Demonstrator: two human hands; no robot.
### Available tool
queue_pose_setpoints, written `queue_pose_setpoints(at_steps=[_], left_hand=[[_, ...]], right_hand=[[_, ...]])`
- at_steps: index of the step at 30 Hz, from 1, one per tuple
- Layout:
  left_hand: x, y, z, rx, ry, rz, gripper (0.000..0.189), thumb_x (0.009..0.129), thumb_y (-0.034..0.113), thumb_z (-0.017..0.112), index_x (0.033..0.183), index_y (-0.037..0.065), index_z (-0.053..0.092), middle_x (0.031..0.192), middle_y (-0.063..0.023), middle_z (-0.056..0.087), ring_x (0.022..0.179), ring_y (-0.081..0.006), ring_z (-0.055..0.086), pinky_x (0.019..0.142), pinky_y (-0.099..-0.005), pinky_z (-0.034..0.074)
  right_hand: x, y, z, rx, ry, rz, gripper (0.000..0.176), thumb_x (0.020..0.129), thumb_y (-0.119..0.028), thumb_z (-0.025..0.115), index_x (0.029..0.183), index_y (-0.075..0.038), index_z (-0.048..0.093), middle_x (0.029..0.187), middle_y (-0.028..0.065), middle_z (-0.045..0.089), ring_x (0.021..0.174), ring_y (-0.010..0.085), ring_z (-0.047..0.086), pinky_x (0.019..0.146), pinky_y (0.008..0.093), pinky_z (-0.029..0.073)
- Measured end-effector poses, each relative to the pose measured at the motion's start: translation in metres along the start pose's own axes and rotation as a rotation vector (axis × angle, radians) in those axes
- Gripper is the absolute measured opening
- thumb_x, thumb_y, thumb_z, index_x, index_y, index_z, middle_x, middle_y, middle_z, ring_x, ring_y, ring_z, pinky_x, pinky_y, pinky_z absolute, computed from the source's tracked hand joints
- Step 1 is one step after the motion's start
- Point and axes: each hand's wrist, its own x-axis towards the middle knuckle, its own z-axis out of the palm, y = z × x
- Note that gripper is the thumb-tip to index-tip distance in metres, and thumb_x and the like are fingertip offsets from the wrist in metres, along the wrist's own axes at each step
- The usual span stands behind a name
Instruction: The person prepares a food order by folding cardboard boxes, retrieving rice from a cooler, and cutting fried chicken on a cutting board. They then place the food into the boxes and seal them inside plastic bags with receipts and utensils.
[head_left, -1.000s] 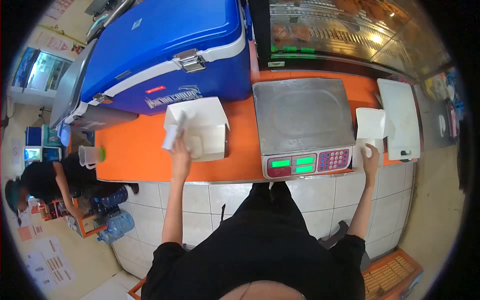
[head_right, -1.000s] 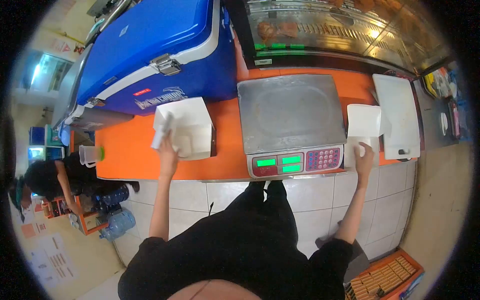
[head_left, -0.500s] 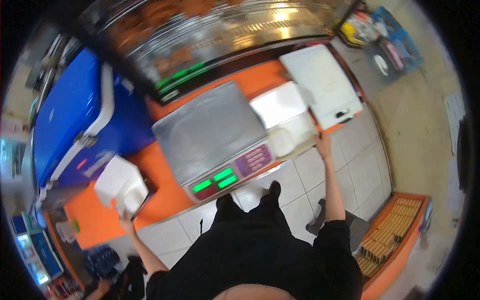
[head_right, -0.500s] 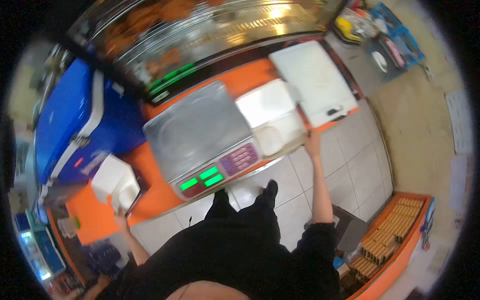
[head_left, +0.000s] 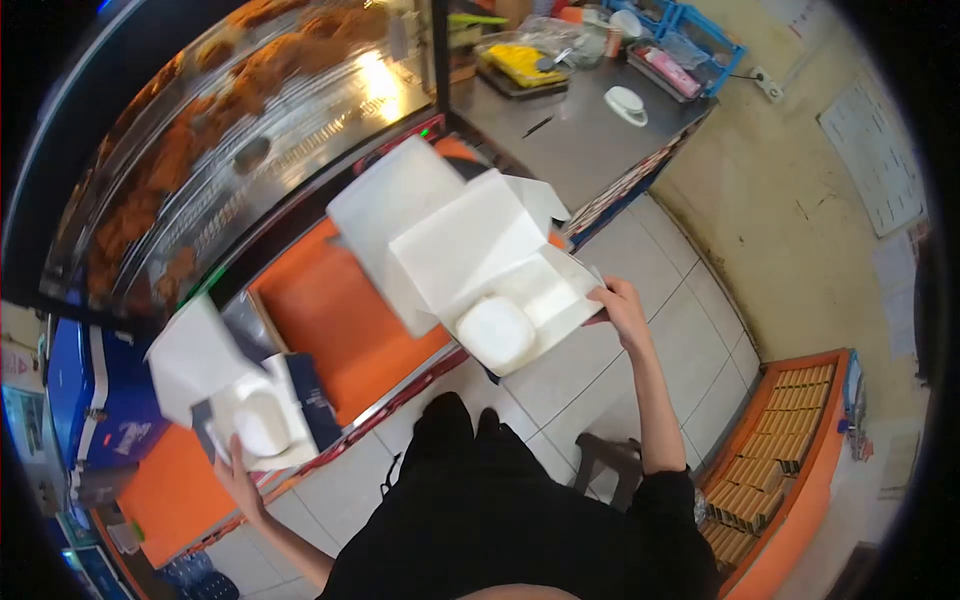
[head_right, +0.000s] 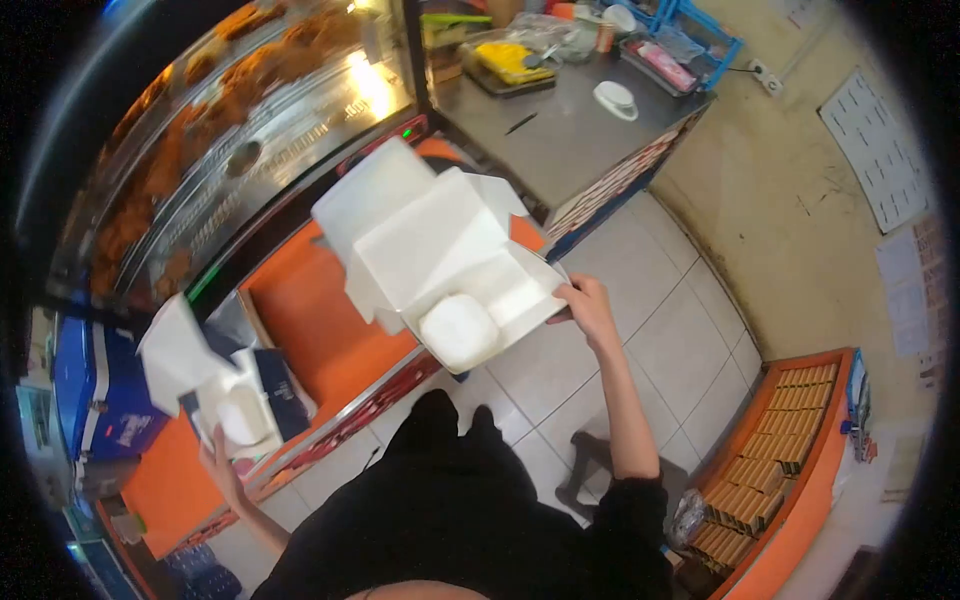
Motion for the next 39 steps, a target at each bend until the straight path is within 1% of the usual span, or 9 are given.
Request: queue_pose_setpoints(at_steps=[2,10,17,28,30,34,36,38,39], left_hand=[[0.015,0.049,0.079,-0.042,-0.227,0.083,0.037,0.090,0.026,0.058,0.108,-0.007,0.058,0.094,-0.0082,0.063,0.085,-0.0127,0.054,0.080,-0.0275,0.043],[-0.002,0.203,0.394,-0.156,-0.413,0.249,0.027,0.091,0.023,0.057,0.092,-0.005,0.057,0.073,-0.0063,0.056,0.069,-0.0107,0.045,0.062,-0.0292,0.039],[-0.024,0.242,0.592,-0.138,-0.439,0.274,0.026,0.091,0.018,0.054,0.086,-0.007,0.053,0.071,-0.0198,0.053,0.067,-0.0335,0.054,0.062,-0.0397,0.041],[-0.035,0.260,0.711,0.113,-0.288,0.212,0.026,0.088,0.015,0.052,0.100,-0.008,0.051,0.093,-0.0266,0.051,0.087,-0.0450,0.052,0.075,-0.0484,0.040],[-0.041,0.267,0.730,0.134,-0.295,0.173,0.025,0.087,0.013,0.053,0.101,-0.007,0.051,0.094,-0.0266,0.052,0.088,-0.0449,0.052,0.075,-0.0485,0.040],[-0.058,0.294,0.775,0.324,-0.083,0.187,0.039,0.087,0.016,0.056,0.119,-0.006,0.048,0.113,-0.0273,0.052,0.106,-0.0405,0.050,0.091,-0.0443,0.038],[-0.069,0.297,0.792,0.240,-0.033,0.006,0.043,0.088,0.019,0.058,0.121,-0.007,0.047,0.117,-0.0234,0.052,0.110,-0.0345,0.049,0.096,-0.0419,0.035],[-0.082,0.303,0.790,0.082,0.121,-0.305,0.044,0.089,0.022,0.058,0.121,-0.006,0.047,0.119,-0.0192,0.051,0.110,-0.0283,0.049,0.098,-0.0387,0.035],[-0.092,0.291,0.783,0.064,0.277,-0.130,0.040,0.090,0.019,0.056,0.120,-0.006,0.048,0.119,-0.0178,0.051,0.109,-0.0272,0.049,0.098,-0.0379,0.036]], right_hand=[[0.016,-0.006,-0.060,0.020,0.052,-0.019,0.031,0.076,-0.013,0.055,0.093,0.012,0.059,0.082,0.0161,0.063,0.068,0.0223,0.065,0.056,0.0308,0.058],[0.164,-0.005,-0.248,0.105,0.349,-0.119,0.029,0.077,-0.009,0.053,0.096,0.012,0.056,0.085,0.0177,0.064,0.071,0.0244,0.066,0.060,0.0327,0.058],[0.371,-0.022,-0.346,0.099,0.211,-0.085,0.033,0.078,-0.008,0.055,0.102,0.014,0.053,0.096,0.0200,0.062,0.080,0.0265,0.065,0.065,0.0345,0.060],[0.550,0.011,-0.327,-0.022,0.000,0.047,0.040,0.079,-0.012,0.057,0.113,0.008,0.051,0.094,0.0146,0.062,0.074,0.0223,0.065,0.062,0.0323,0.058],[0.573,0.004,-0.329,-0.261,-0.179,0.027,0.027,0.080,-0.013,0.055,0.099,0.006,0.058,0.077,0.0152,0.063,0.076,0.0234,0.066,0.061,0.0354,0.055],[0.630,-0.042,-0.350,-0.804,-0.287,-0.195,0.028,0.082,-0.025,0.058,0.092,0.001,0.062,0.076,0.0170,0.064,0.076,0.0274,0.065,0.066,0.0409,0.051],[0.656,-0.089,-0.369,-0.928,-0.579,-0.106,0.035,0.082,-0.038,0.059,0.088,-0.003,0.064,0.080,0.0176,0.064,0.078,0.0324,0.063,0.071,0.0423,0.048],[0.711,-0.099,-0.410,-0.754,-0.401,-0.264,0.036,0.082,-0.039,0.060,0.086,-0.004,0.064,0.079,0.0174,0.064,0.078,0.0315,0.062,0.070,0.0408,0.047],[0.735,-0.131,-0.437,-0.637,-0.270,-0.413,0.031,0.082,-0.035,0.062,0.089,-0.005,0.063,0.083,0.0137,0.064,0.077,0.0275,0.061,0.070,0.0395,0.047]])
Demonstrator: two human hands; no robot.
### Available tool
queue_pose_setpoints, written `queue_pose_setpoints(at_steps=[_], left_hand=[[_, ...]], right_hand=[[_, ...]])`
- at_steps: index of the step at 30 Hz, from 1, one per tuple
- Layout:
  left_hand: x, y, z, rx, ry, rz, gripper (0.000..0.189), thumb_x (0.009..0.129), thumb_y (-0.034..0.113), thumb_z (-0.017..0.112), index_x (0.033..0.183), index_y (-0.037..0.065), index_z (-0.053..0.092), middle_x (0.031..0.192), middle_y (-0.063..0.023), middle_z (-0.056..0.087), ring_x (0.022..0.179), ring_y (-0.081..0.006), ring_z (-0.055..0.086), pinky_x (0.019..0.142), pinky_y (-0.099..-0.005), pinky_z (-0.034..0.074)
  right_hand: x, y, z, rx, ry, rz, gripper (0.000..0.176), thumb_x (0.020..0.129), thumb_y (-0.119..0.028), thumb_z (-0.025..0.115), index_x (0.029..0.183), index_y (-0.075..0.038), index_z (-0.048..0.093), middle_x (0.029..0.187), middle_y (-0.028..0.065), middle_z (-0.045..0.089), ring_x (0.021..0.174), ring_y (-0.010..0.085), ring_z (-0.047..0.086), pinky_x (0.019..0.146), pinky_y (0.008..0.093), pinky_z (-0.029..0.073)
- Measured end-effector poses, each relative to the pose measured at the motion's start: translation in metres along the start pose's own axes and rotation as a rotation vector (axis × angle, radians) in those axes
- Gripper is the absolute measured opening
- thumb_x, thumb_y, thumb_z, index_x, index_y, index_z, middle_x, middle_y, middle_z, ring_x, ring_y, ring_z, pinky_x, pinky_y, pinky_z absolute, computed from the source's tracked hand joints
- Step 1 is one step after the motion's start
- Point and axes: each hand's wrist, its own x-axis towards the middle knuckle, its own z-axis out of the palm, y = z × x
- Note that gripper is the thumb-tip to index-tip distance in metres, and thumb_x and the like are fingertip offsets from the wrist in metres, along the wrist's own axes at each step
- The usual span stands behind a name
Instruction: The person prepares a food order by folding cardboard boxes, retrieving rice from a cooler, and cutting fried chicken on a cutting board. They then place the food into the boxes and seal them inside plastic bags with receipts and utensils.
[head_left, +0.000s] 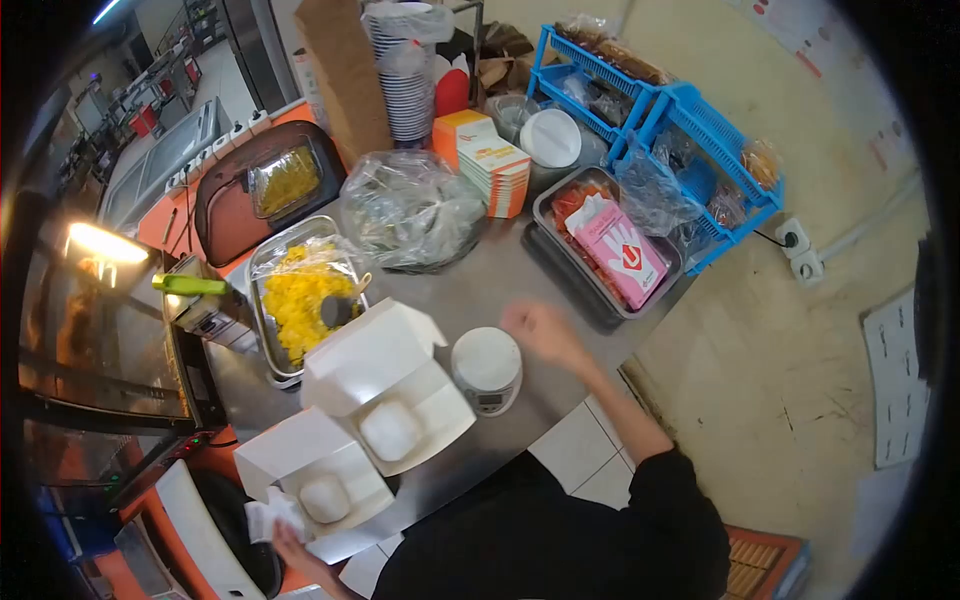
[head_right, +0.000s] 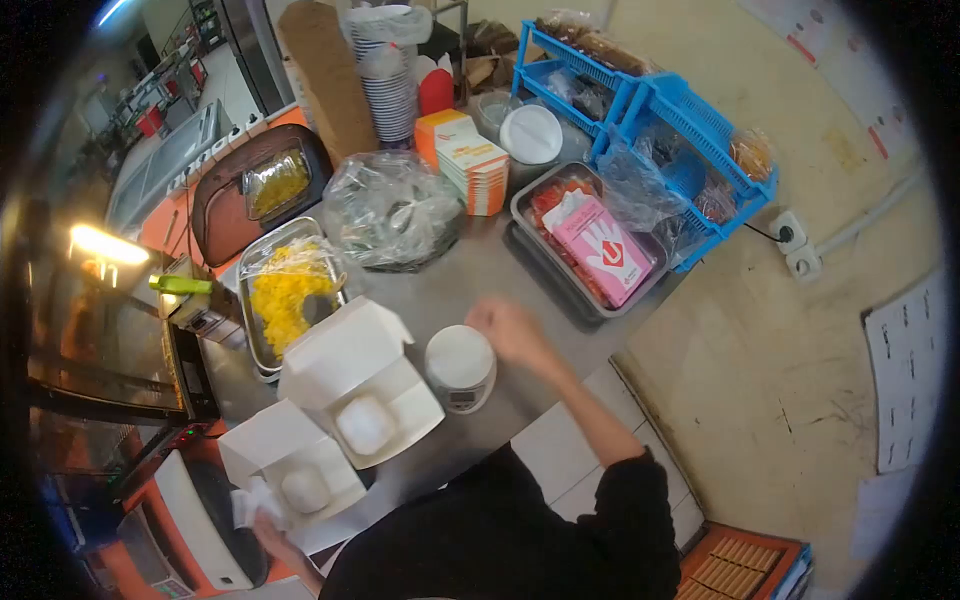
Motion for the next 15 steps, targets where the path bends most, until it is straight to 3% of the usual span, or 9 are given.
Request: queue_pose_setpoints(at_steps=[1,2,3,5,6,8,12,14,15], left_hand=[[-0.005,-0.006,-0.001,-0.058,0.154,0.175,0.036,0.091,0.016,0.054,0.120,-0.005,0.049,0.118,-0.0164,0.052,0.108,-0.0261,0.049,0.097,-0.0370,0.037],[-0.016,0.028,0.005,-0.044,0.155,0.185,0.036,0.091,0.016,0.054,0.120,-0.005,0.049,0.118,-0.0164,0.052,0.108,-0.0261,0.049,0.097,-0.0370,0.037],[-0.031,0.084,0.012,0.023,0.316,0.148,0.034,0.091,0.014,0.052,0.118,-0.007,0.050,0.118,-0.0150,0.053,0.108,-0.0257,0.051,0.092,-0.0365,0.043],[-0.046,0.139,0.026,0.097,0.488,0.108,0.032,0.091,0.013,0.049,0.116,-0.008,0.051,0.117,-0.0135,0.055,0.108,-0.0253,0.053,0.087,-0.0359,0.049],[-0.053,0.152,0.030,0.187,0.465,0.148,0.030,0.091,0.011,0.050,0.114,-0.007,0.053,0.116,-0.0140,0.056,0.107,-0.0256,0.054,0.087,-0.0358,0.049],[-0.066,0.152,0.037,0.143,0.422,0.241,0.024,0.088,0.005,0.053,0.109,-0.005,0.058,0.114,-0.0140,0.057,0.105,-0.0263,0.054,0.087,-0.0367,0.048],[-0.092,0.180,0.067,0.265,0.235,0.358,0.019,0.091,0.001,0.050,0.108,-0.003,0.057,0.115,-0.0151,0.052,0.105,-0.0237,0.053,0.086,-0.0346,0.046],[-0.107,0.200,0.082,0.295,0.185,0.346,0.021,0.090,-0.001,0.051,0.110,-0.003,0.057,0.115,-0.0153,0.051,0.096,-0.0220,0.058,0.080,-0.0310,0.049],[-0.112,0.197,0.086,0.263,0.163,0.409,0.024,0.090,-0.001,0.052,0.113,-0.003,0.055,0.116,-0.0147,0.053,0.098,-0.0228,0.058,0.082,-0.0312,0.048]], right_hand=[[0.021,0.029,-0.029,0.272,0.356,-0.130,0.030,0.081,-0.027,0.065,0.099,-0.003,0.058,0.088,0.0105,0.062,0.079,0.0235,0.058,0.072,0.0372,0.046],[0.042,0.060,-0.066,0.093,0.641,-0.005,0.035,0.079,-0.018,0.066,0.109,-0.004,0.052,0.089,0.0044,0.052,0.076,0.0183,0.054,0.068,0.0325,0.047],[0.063,0.097,-0.089,0.191,1.152,0.097,0.036,0.078,-0.017,0.067,0.108,-0.002,0.052,0.095,0.0064,0.057,0.082,0.0193,0.057,0.070,0.0335,0.051],[0.093,0.220,-0.138,0.301,1.404,0.362,0.034,0.077,-0.018,0.068,0.103,0.000,0.056,0.105,0.0114,0.060,0.089,0.0209,0.059,0.071,0.0347,0.054],[0.092,0.209,-0.147,0.306,1.390,0.362,0.034,0.077,-0.018,0.068,0.103,0.000,0.056,0.105,0.0114,0.060,0.089,0.0209,0.059,0.071,0.0347,0.054],[0.075,0.154,-0.170,1.080,1.068,0.595,0.028,0.075,-0.016,0.070,0.094,0.002,0.060,0.111,0.0165,0.059,0.093,0.0224,0.060,0.073,0.0346,0.054],[0.096,0.185,-0.166,0.909,1.162,0.571,0.035,0.072,-0.023,0.072,0.096,0.000,0.062,0.091,0.0107,0.063,0.081,0.0221,0.058,0.079,0.0332,0.046],[0.097,0.166,-0.159,0.393,1.361,-0.008,0.016,0.079,-0.009,0.068,0.090,0.001,0.062,0.092,0.0078,0.062,0.080,0.0181,0.059,0.075,0.0296,0.046],[0.087,0.134,-0.152,0.405,1.348,-0.012,0.016,0.079,-0.009,0.068,0.090,0.001,0.062,0.092,0.0078,0.062,0.080,0.0181,0.059,0.075,0.0296,0.046]])
